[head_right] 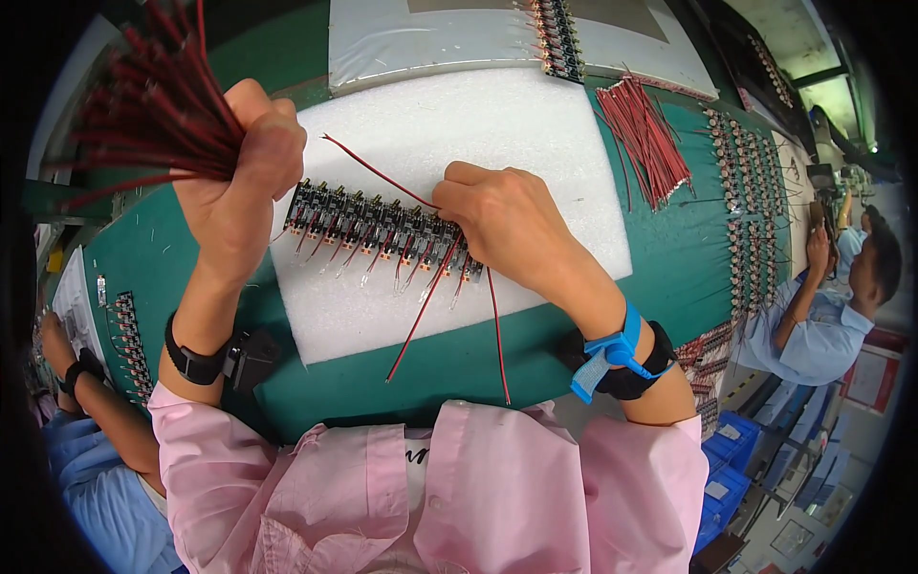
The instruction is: The person picks up a bundle of wires and inserts them one by one into a circuit board. After filling the board, the person sets it aside and picks up a new board to repeat the process.
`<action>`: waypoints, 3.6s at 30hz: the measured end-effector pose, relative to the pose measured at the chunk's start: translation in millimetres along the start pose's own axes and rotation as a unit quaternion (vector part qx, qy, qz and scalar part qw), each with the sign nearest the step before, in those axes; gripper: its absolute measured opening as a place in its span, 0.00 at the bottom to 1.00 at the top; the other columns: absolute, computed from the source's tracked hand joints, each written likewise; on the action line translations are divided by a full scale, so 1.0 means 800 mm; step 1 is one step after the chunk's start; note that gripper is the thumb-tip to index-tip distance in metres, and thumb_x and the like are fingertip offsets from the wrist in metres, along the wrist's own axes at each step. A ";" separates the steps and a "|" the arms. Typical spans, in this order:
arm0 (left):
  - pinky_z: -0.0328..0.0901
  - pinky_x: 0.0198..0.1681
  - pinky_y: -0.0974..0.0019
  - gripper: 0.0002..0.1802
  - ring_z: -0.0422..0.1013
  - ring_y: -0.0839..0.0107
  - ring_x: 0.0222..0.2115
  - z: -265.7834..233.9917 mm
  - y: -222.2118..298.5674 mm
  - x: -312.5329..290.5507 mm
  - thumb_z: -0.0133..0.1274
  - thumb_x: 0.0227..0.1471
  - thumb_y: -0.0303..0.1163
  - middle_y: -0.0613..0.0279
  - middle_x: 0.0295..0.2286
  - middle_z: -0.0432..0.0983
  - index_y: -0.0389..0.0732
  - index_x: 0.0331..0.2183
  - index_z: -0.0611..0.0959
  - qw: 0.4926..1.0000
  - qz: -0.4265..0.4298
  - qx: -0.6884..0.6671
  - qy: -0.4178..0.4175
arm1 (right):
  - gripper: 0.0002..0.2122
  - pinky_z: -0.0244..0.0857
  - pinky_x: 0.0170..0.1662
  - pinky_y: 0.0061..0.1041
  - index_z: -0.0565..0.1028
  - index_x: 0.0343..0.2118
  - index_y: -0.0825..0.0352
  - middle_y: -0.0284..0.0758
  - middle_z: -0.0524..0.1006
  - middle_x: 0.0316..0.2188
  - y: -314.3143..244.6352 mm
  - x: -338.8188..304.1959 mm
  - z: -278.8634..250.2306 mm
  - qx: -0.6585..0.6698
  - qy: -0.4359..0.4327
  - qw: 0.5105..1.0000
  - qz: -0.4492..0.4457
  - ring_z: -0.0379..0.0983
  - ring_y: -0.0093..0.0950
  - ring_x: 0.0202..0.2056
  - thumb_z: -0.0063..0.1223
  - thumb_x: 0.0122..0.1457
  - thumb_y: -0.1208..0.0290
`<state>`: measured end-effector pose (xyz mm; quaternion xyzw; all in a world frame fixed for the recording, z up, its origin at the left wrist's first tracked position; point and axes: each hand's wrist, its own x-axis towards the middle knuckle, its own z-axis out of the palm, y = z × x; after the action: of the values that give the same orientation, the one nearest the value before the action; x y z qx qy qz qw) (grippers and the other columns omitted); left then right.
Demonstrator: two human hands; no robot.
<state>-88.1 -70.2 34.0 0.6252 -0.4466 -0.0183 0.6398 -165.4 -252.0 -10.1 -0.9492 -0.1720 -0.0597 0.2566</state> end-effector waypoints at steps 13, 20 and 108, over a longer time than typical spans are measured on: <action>0.60 0.28 0.64 0.04 0.67 0.65 0.26 -0.011 0.040 -0.017 0.49 0.32 0.29 0.63 0.20 0.69 0.39 0.17 0.73 0.827 -0.045 0.305 -0.470 | 0.04 0.57 0.23 0.30 0.67 0.20 0.70 0.38 0.66 0.19 0.004 0.000 -0.001 0.019 -0.009 1.000 0.005 0.64 0.38 0.22 0.50 0.39 0.81; 0.53 0.45 0.62 0.07 0.58 0.63 0.45 0.004 0.036 -0.040 0.47 0.36 0.32 0.59 0.35 0.69 0.40 0.17 0.72 0.799 -0.019 0.375 -0.470 | 0.04 0.57 0.23 0.30 0.67 0.20 0.69 0.38 0.65 0.18 0.005 0.000 -0.002 0.028 -0.012 1.000 0.005 0.63 0.37 0.21 0.50 0.39 0.80; 0.60 0.18 0.75 0.15 0.63 0.78 0.17 0.052 -0.036 0.012 0.40 0.50 0.38 0.63 0.19 0.67 0.35 0.25 0.72 0.817 -0.408 -0.385 0.134 | 0.02 0.58 0.24 0.21 0.70 0.20 0.72 0.32 0.68 0.16 -0.011 0.006 -0.027 0.147 0.032 0.984 0.094 0.64 0.23 0.19 0.48 0.43 0.79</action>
<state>-91.7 -114.8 8.3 0.4495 -0.0171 -0.3643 0.8155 -164.7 -254.2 13.4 -0.9107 -0.0804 -0.0399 0.4033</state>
